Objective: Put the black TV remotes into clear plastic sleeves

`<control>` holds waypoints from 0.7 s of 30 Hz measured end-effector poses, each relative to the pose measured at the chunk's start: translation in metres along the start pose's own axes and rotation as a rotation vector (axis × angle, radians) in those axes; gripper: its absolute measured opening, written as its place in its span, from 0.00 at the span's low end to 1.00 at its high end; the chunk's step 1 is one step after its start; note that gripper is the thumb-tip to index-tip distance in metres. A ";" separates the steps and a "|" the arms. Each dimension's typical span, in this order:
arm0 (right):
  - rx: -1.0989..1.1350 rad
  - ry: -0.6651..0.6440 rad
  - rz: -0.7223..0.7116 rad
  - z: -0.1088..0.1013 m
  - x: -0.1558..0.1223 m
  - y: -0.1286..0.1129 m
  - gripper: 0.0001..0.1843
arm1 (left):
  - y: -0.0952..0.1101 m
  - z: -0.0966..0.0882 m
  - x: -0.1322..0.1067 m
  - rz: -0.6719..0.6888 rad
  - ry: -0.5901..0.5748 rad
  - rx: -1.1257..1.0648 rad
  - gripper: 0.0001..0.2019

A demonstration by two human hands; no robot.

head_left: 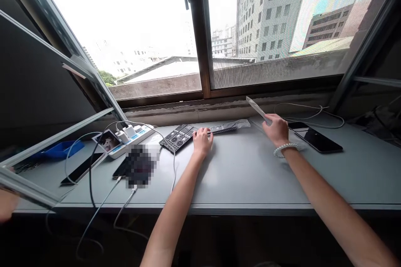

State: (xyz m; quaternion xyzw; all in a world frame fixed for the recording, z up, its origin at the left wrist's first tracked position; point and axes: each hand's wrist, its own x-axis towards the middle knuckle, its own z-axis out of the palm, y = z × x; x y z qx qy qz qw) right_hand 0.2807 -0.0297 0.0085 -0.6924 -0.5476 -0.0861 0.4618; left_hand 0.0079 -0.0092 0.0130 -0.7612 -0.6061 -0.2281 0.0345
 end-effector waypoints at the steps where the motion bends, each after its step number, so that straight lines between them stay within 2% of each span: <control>1: 0.061 0.005 -0.039 -0.002 -0.001 -0.006 0.17 | -0.003 -0.003 0.001 -0.046 0.048 0.011 0.14; 3: 0.156 -0.039 -0.126 -0.004 -0.003 -0.019 0.17 | -0.010 -0.008 0.003 -0.153 0.108 0.046 0.13; 6: 0.221 -0.212 -0.242 -0.001 -0.012 -0.034 0.16 | -0.021 -0.013 0.005 -0.289 0.132 0.098 0.13; 10: 0.239 -0.410 -0.295 0.006 -0.024 -0.044 0.25 | -0.031 -0.014 0.006 -0.380 0.116 0.112 0.15; 15: 0.201 -0.531 -0.411 0.009 -0.029 -0.046 0.13 | -0.035 -0.012 0.007 -0.444 0.069 0.190 0.18; 21: 0.272 -0.741 -0.450 0.004 -0.034 -0.049 0.09 | -0.036 -0.016 0.007 -0.468 0.033 0.243 0.19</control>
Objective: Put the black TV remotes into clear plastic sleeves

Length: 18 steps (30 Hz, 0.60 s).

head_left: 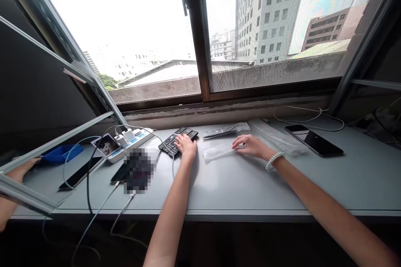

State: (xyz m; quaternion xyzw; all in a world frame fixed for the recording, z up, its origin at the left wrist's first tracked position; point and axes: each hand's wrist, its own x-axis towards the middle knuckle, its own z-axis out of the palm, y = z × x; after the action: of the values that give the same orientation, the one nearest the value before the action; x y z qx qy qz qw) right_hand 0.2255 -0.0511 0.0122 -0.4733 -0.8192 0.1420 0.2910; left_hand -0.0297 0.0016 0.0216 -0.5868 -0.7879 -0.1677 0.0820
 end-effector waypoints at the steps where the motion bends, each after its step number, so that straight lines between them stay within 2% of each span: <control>1: 0.007 -0.020 0.001 0.000 -0.001 -0.001 0.08 | 0.000 -0.001 0.000 0.001 -0.004 0.006 0.18; 10: -0.015 -0.059 0.054 -0.002 -0.003 0.002 0.12 | 0.003 -0.005 -0.002 0.005 -0.058 -0.029 0.18; 15: -0.047 -0.055 0.072 0.001 -0.005 0.003 0.11 | 0.002 -0.007 -0.001 0.029 -0.156 -0.167 0.17; 18: -0.047 -0.035 0.064 0.005 -0.006 0.001 0.10 | 0.003 -0.012 -0.003 0.058 -0.084 -0.236 0.18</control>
State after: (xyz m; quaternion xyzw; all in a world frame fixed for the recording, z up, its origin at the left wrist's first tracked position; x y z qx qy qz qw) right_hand 0.2255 -0.0553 0.0053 -0.5034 -0.8119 0.1401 0.2605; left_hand -0.0269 -0.0048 0.0318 -0.6215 -0.7480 -0.2323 -0.0160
